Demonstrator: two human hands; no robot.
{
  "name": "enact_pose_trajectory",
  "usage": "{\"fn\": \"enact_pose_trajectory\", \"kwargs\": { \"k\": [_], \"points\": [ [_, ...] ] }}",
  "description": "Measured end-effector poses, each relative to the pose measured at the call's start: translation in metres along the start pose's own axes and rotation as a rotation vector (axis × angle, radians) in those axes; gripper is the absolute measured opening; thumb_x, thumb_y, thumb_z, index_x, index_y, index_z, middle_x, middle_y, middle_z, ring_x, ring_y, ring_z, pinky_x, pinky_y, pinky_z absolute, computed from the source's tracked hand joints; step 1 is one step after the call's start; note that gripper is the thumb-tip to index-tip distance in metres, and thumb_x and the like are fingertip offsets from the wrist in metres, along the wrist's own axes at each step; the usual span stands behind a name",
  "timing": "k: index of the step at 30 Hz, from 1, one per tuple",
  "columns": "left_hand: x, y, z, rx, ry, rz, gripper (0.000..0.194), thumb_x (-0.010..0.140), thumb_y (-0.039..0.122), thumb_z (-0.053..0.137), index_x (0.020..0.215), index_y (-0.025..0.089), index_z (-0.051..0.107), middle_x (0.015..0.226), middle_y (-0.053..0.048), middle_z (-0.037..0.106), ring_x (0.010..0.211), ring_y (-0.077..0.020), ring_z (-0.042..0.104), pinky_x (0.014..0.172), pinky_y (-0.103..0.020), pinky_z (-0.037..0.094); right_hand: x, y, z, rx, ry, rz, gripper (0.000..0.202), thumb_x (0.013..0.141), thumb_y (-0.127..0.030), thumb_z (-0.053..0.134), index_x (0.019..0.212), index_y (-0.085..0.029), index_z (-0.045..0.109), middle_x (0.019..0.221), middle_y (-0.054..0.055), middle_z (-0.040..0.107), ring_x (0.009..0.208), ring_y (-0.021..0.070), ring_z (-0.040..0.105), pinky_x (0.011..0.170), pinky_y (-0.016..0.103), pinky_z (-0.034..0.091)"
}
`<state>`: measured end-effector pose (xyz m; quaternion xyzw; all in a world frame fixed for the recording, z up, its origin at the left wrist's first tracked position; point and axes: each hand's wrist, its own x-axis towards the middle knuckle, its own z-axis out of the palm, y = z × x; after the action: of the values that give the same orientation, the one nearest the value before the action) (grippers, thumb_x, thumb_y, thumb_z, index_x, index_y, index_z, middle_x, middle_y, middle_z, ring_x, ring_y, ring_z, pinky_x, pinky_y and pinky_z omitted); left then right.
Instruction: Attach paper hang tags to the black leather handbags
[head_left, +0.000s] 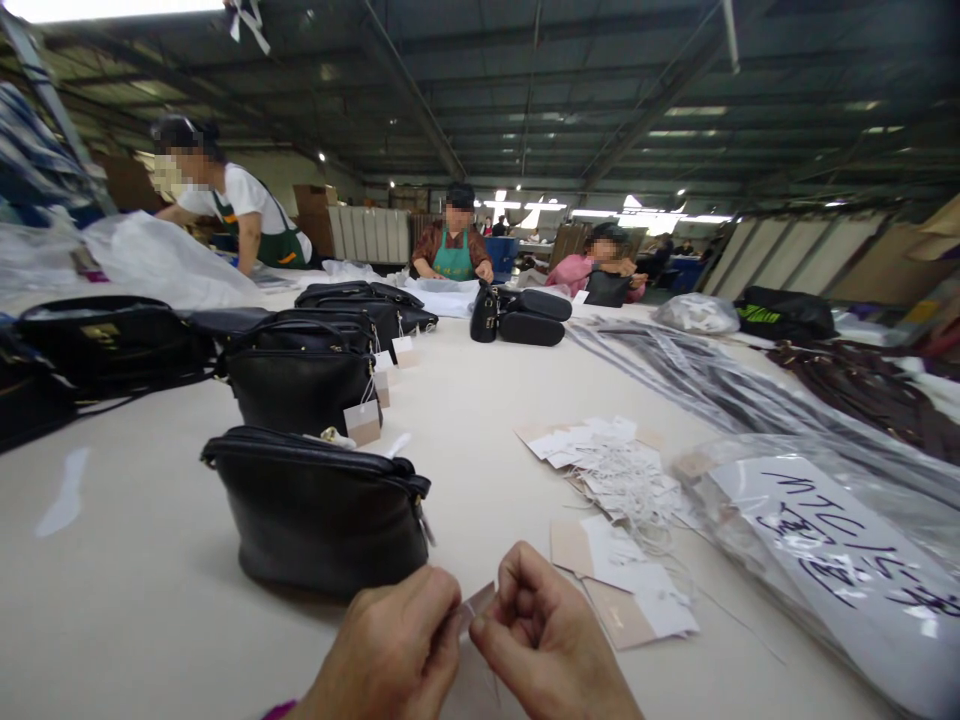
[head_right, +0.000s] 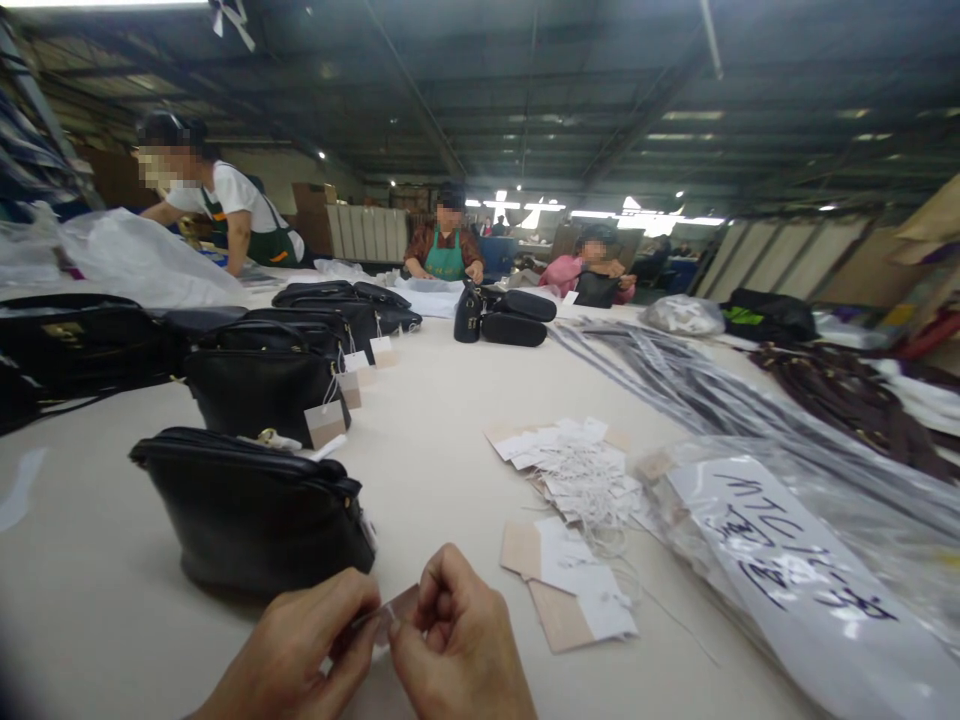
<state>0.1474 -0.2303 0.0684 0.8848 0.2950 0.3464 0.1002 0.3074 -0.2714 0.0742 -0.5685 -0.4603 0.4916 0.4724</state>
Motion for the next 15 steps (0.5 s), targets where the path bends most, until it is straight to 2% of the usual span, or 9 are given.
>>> {"fn": "enact_pose_trajectory", "kwargs": {
  "k": [2, 5, 6, 8, 11, 13, 15],
  "points": [
    [-0.001, 0.000, 0.001, 0.031, 0.008, 0.029, 0.019, 0.086, 0.007, 0.041, 0.076, 0.022, 0.047, 0.060, 0.005, 0.055, 0.047, -0.0097, 0.055, 0.046, -0.021, 0.036, 0.000, -0.002, 0.001, 0.069, 0.001, 0.013, 0.027, 0.069, -0.022, 0.070, 0.077, -0.023, 0.044, 0.056, -0.011, 0.051, 0.048, 0.0058, 0.036, 0.047, 0.020, 0.022],
    [-0.001, -0.001, 0.001, 0.067, 0.018, 0.083, 0.021, 0.087, 0.006, 0.040, 0.074, 0.022, 0.046, 0.058, 0.004, 0.054, 0.046, -0.0098, 0.054, 0.045, -0.023, 0.034, 0.001, -0.002, 0.001, 0.133, 0.003, 0.033, 0.039, 0.067, -0.023, 0.072, 0.100, -0.021, 0.050, 0.055, -0.011, 0.056, 0.046, 0.0064, 0.038, 0.048, 0.020, 0.024],
    [-0.001, -0.001, 0.001, 0.071, 0.018, 0.099, 0.021, 0.087, 0.006, 0.040, 0.074, 0.022, 0.047, 0.059, 0.004, 0.055, 0.047, -0.0101, 0.054, 0.045, -0.023, 0.033, 0.002, -0.001, 0.000, 0.135, -0.001, 0.033, 0.039, 0.067, -0.024, 0.073, 0.099, -0.020, 0.053, 0.055, -0.010, 0.057, 0.047, 0.0066, 0.040, 0.048, 0.020, 0.025],
    [-0.001, -0.003, -0.001, 0.030, -0.012, 0.094, 0.019, 0.087, 0.008, 0.044, 0.075, 0.022, 0.049, 0.062, 0.003, 0.058, 0.051, -0.0109, 0.056, 0.047, -0.022, 0.036, 0.004, 0.002, -0.003, 0.137, -0.018, 0.031, 0.029, 0.066, -0.027, 0.075, 0.086, -0.019, 0.056, 0.057, -0.007, 0.060, 0.049, 0.0071, 0.043, 0.048, 0.020, 0.027],
    [-0.001, -0.008, -0.003, -0.209, -0.047, 0.005, 0.011, 0.090, 0.014, 0.047, 0.094, 0.022, 0.054, 0.071, 0.002, 0.066, 0.059, -0.0116, 0.062, 0.054, -0.018, 0.044, 0.007, 0.004, -0.006, 0.123, -0.039, 0.048, 0.026, 0.064, -0.028, 0.077, 0.075, -0.019, 0.056, 0.059, -0.004, 0.063, 0.048, 0.0068, 0.044, 0.048, 0.020, 0.027],
    [0.000, -0.012, -0.004, -0.374, -0.035, -0.026, 0.022, 0.093, 0.015, 0.043, 0.113, 0.023, 0.050, 0.073, 0.003, 0.069, 0.057, -0.0106, 0.063, 0.054, -0.016, 0.047, 0.009, 0.005, -0.007, 0.102, -0.053, 0.046, 0.026, 0.064, -0.027, 0.078, 0.076, -0.019, 0.057, 0.058, -0.004, 0.062, 0.046, 0.0059, 0.042, 0.047, 0.020, 0.026],
    [0.001, -0.015, -0.004, -0.412, -0.033, -0.025, 0.031, 0.095, 0.014, 0.042, 0.124, 0.023, 0.048, 0.074, 0.002, 0.072, 0.060, -0.0105, 0.066, 0.058, -0.016, 0.048, 0.010, 0.007, -0.007, 0.095, -0.072, 0.030, 0.027, 0.063, -0.028, 0.079, 0.076, -0.019, 0.057, 0.056, -0.006, 0.060, 0.045, 0.0048, 0.039, 0.047, 0.020, 0.024]
  ]
}}
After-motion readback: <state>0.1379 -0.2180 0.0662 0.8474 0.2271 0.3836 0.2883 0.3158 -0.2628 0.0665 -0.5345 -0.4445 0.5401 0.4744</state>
